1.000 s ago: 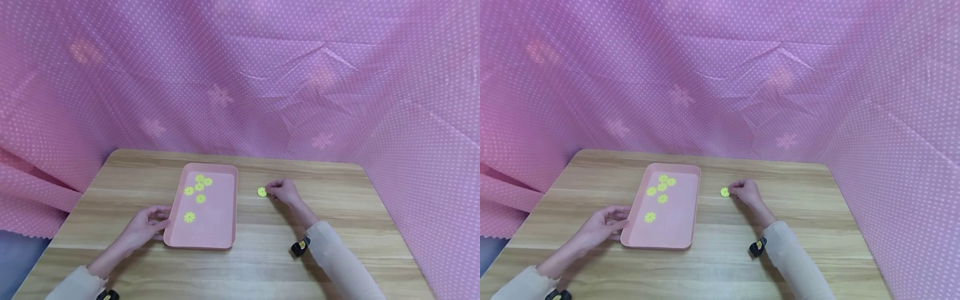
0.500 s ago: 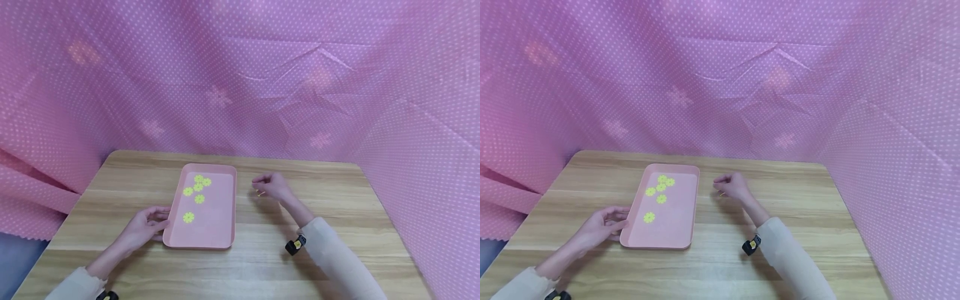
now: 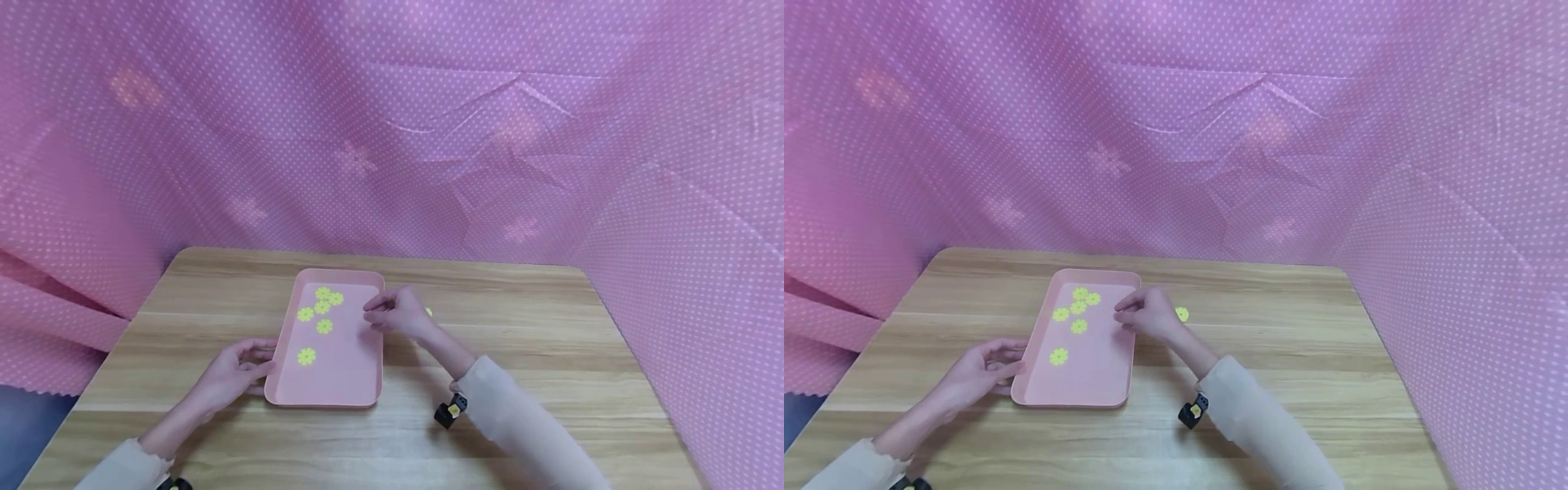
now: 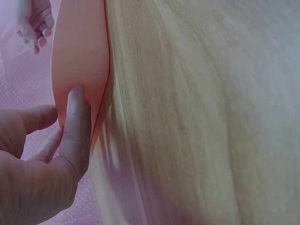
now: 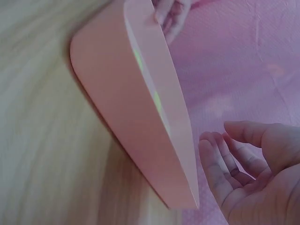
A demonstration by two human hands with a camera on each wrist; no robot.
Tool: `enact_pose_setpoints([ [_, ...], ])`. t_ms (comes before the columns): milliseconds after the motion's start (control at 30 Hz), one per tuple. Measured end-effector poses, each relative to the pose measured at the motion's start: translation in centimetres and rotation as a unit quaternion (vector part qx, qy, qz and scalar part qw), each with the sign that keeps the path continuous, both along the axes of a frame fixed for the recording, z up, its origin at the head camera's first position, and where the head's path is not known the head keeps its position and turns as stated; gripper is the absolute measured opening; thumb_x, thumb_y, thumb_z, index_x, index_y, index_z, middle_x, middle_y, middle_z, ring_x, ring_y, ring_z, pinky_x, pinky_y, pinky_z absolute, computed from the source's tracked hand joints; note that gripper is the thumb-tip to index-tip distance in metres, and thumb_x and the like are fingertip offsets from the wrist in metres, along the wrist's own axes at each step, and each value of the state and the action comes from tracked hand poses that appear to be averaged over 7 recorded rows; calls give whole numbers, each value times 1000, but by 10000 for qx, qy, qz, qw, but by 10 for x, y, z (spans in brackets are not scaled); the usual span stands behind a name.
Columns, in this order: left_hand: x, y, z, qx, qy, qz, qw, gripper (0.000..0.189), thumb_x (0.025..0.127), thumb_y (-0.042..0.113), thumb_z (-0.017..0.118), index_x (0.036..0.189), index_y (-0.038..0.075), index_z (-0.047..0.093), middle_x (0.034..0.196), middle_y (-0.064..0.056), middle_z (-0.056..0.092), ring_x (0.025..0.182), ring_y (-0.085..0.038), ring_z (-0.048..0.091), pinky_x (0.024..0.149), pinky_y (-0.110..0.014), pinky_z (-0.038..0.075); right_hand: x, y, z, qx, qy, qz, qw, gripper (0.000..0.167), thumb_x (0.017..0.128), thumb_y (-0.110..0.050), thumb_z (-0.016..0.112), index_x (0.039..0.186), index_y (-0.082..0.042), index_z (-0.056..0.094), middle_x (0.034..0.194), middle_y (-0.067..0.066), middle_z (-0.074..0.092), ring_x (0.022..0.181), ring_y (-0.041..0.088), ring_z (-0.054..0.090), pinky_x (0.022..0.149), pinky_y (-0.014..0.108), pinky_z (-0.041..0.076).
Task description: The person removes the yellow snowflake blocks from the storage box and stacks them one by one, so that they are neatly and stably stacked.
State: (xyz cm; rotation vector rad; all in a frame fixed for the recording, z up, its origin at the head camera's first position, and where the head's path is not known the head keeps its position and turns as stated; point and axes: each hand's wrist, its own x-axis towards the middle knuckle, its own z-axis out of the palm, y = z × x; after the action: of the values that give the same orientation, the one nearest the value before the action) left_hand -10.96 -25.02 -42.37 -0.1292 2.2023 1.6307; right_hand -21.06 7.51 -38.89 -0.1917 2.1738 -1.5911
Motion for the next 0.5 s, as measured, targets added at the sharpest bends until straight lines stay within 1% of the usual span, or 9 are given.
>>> enact_pose_setpoints([
  [100, 1, -1, -2, 18, 3, -10, 10000, 51, 103, 3, 63, 149, -11, 46, 137, -36, 59, 100, -25, 73, 77, -37, 72, 5, -13, -5, 153, 147, 154, 9997, 17, 92, -4, 78, 107, 5, 78, 92, 15, 79, 83, 29, 78, 78, 36, 72],
  [167, 1, -1, -3, 10, 18, -29, 10000, 51, 103, 3, 63, 149, -10, 46, 137, -36, 58, 100, -25, 73, 77, -37, 72, 8, -21, -9, 323, 335, 284, 9985, 16, 92, -7, 80, 105, 2, 79, 91, 15, 80, 81, 27, 78, 70, 27, 69],
  [233, 1, -2, -4, 13, 39, -46, 10000, 50, 104, 3, 63, 149, -10, 46, 137, -36, 58, 100, -26, 73, 77, -37, 72, 11, -29, -13, 433, 498, 379, 9971, 15, 91, -8, 81, 104, 0, 80, 92, 15, 81, 76, 21, 76, 63, 18, 62],
  [267, 1, -2, -5, 15, 60, -58, 10000, 50, 104, 3, 63, 149, -11, 46, 137, -36, 58, 100, -26, 73, 77, -37, 72, 12, -33, -15, 408, 538, 423, 9968, 15, 91, -8, 81, 103, 1, 80, 93, 16, 81, 73, 19, 74, 61, 17, 61],
  [300, 1, -2, -5, 29, 70, -68, 9999, 50, 104, 3, 63, 149, -11, 46, 137, -36, 58, 101, -26, 73, 77, -37, 72, 14, -37, -17, 365, 535, 448, 9969, 15, 90, -7, 81, 103, 1, 80, 93, 18, 81, 72, 19, 75, 60, 18, 60],
  [367, 1, -2, -6, 35, 76, -68, 9999, 50, 103, 3, 63, 149, -10, 46, 137, -36, 58, 101, -25, 73, 77, -37, 72, 16, -45, -21, 302, 535, 504, 9968, 15, 89, -5, 81, 102, 3, 80, 93, 20, 81, 72, 24, 76, 60, 21, 63],
  [433, 1, -3, -6, 44, 97, -78, 9999, 50, 103, 3, 63, 149, -10, 46, 137, -36, 58, 101, -25, 73, 77, -37, 72, 17, -52, -25, 240, 446, 544, 9972, 15, 89, -2, 80, 102, 5, 80, 93, 21, 81, 73, 30, 77, 61, 26, 66],
  [500, 2, -3, -7, 46, 104, -75, 9999, 51, 103, 3, 63, 149, -10, 46, 137, -36, 58, 101, -25, 73, 77, -37, 72, 18, -58, -30, 277, 430, 577, 9970, 14, 88, -1, 81, 100, 5, 80, 91, 21, 81, 76, 33, 78, 61, 26, 66],
])
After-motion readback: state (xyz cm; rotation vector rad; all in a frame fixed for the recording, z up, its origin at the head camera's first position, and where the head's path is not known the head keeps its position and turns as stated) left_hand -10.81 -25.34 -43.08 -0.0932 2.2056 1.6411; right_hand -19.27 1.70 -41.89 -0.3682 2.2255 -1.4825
